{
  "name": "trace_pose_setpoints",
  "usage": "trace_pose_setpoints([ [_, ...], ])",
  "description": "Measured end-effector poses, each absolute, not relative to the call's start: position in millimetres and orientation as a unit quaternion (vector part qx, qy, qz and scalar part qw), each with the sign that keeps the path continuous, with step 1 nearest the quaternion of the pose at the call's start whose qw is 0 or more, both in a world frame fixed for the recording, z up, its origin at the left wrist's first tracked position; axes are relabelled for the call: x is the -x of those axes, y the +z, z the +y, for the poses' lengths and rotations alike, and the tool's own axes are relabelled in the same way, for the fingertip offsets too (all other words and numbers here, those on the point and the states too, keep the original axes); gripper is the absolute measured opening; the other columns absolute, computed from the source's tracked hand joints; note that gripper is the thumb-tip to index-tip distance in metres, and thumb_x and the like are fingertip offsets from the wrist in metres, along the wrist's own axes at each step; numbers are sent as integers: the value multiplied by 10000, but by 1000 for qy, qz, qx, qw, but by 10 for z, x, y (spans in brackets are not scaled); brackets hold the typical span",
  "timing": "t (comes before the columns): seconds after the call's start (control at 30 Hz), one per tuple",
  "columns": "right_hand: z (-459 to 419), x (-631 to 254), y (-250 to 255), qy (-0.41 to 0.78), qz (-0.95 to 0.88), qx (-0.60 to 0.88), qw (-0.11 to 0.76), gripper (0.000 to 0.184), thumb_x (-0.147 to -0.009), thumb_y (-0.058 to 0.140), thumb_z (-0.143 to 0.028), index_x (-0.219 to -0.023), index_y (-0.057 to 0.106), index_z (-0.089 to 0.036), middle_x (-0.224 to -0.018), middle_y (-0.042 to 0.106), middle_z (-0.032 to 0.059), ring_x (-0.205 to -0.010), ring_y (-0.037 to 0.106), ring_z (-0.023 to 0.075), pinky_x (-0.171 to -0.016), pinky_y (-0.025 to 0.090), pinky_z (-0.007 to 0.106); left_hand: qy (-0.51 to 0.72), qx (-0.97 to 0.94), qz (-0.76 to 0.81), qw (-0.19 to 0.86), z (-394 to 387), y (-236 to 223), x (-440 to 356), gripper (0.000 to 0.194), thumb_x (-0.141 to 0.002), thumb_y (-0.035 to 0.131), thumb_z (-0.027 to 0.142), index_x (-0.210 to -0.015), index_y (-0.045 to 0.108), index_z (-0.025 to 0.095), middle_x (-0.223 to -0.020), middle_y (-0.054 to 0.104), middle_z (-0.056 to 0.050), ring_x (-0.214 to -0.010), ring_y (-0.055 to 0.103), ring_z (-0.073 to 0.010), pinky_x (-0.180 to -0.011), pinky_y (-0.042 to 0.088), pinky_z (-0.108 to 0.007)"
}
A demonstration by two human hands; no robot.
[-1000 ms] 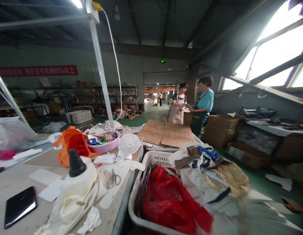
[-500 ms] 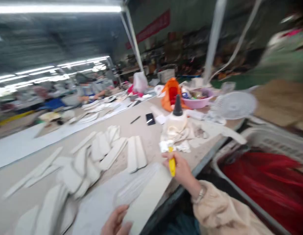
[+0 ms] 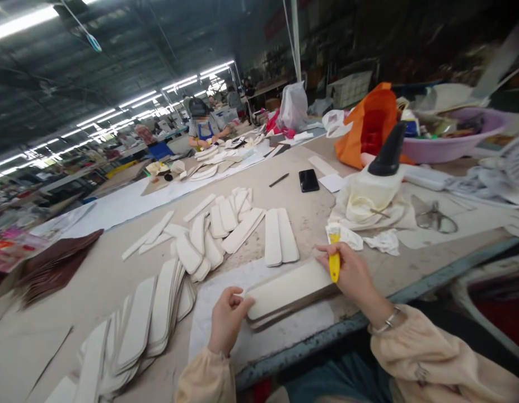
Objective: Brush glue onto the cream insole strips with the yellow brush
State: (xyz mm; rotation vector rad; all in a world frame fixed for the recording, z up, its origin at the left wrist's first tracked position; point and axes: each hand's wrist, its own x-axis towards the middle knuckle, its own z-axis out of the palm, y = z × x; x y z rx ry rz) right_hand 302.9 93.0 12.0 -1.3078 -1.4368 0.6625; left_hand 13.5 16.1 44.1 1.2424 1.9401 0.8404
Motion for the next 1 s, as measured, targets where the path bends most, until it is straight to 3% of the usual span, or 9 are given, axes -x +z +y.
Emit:
trace_pose_setpoints([
  [0.33,1040,-2974,29,263,-623,558,480,230,-843,578,-451,-855,484,-242,-980,710,96,-759,670,226,-653,504,341,221,-534,765,284,342,349,-75,508,-701,602,484,-1088,615,156,-651,632,20,-654,605,-182,-646,422,-293],
  [0.57,1017,-2982,8,259,-644,539,478,124,-849,590,-359,-872,524,-257,-990,698,80,-835,672,257,-703,507,367,175,-566,760,269,360,330,-16,410,-728,566,507,-972,664,193,-618,599,27,-634,584,-181,-625,394,-291],
  [0.7,995,-3010,30,201,-680,524,471,12,-873,546,-243,-882,544,-250,-1004,678,87,-954,636,270,-810,494,403,162,-580,754,263,364,335,-19,405,-723,554,552,-931,636,214,-662,592,23,-643,582,-191,-626,402,-300],
  [0.8,893,-2954,89,149,-743,483,439,98,-886,495,-167,-913,569,-226,-957,667,92,-1072,575,257,-952,444,426,155,-577,761,254,377,306,2,453,-698,546,610,-919,614,220,-727,609,7,-661,593,-209,-643,428,-321],
  [1.0,576,-2585,70,124,-884,320,317,162,-925,502,-350,-938,574,-205,-1010,655,60,-1154,526,181,-1089,338,366,125,-580,757,273,418,280,46,534,-653,530,690,-880,583,210,-792,624,-13,-653,600,-217,-641,436,-332],
])
